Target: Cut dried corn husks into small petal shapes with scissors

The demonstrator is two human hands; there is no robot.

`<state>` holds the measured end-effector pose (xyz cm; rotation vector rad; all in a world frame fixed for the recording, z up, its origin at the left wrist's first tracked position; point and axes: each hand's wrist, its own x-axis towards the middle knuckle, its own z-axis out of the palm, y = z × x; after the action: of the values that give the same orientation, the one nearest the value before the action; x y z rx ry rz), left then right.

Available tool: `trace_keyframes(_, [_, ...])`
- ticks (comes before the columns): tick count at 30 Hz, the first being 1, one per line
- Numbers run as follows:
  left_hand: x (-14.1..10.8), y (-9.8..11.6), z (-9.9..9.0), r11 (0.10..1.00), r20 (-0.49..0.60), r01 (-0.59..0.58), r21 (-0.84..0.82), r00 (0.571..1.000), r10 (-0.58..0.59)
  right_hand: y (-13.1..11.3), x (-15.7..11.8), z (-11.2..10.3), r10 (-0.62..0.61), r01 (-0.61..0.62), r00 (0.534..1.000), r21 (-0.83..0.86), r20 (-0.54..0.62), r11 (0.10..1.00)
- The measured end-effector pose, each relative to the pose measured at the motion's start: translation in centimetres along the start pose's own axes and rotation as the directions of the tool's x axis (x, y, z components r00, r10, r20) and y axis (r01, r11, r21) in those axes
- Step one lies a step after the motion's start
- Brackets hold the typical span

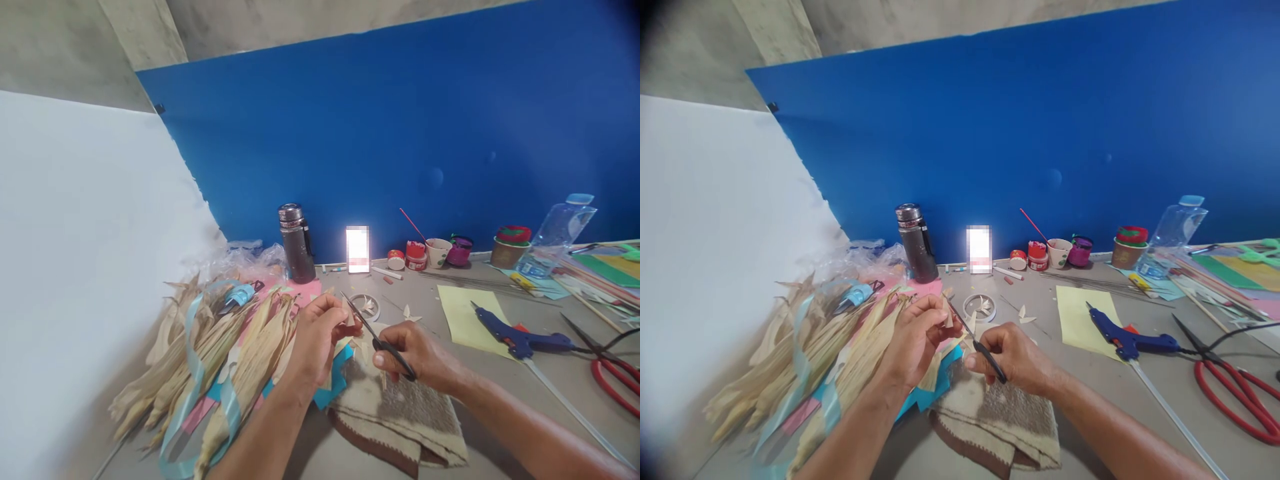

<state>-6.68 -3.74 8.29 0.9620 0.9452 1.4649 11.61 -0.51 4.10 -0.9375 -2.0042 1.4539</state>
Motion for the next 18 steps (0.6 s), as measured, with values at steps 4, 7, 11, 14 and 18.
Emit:
trace_keyframes(4, [-0.01,-0.22,-0.08,1.0,0.005,0.008,0.016,1.0,-0.008,0.14,0.05,0.05,0.001,-0.001,1.0,-0.012,-0.019,1.0])
trace_keyframes(7, [0.0,-0.31,-0.08,1.0,0.0,0.006,0.025,1.0,-0.006,0.0,0.09,0.12,0.001,-0.001,1.0,-0.017,-0.026,1.0])
trace_keyframes(11, [0.0,-0.25,0.05,1.0,-0.008,0.014,0.018,1.0,-0.014,-0.33,0.03,0.19,0.005,-0.005,0.999,-0.009,-0.034,1.0])
trace_keyframes(14, [-0.01,-0.16,0.12,1.0,-0.003,0.03,-0.007,1.0,-0.03,-0.3,-0.01,0.16,0.008,-0.008,0.999,0.002,-0.033,1.0])
trace_keyframes(18, [0.01,-0.04,0.17,0.999,-0.014,0.044,-0.022,0.999,-0.045,0.07,0.04,0.07,-0.02,0.02,1.0,0.004,-0.007,1.0])
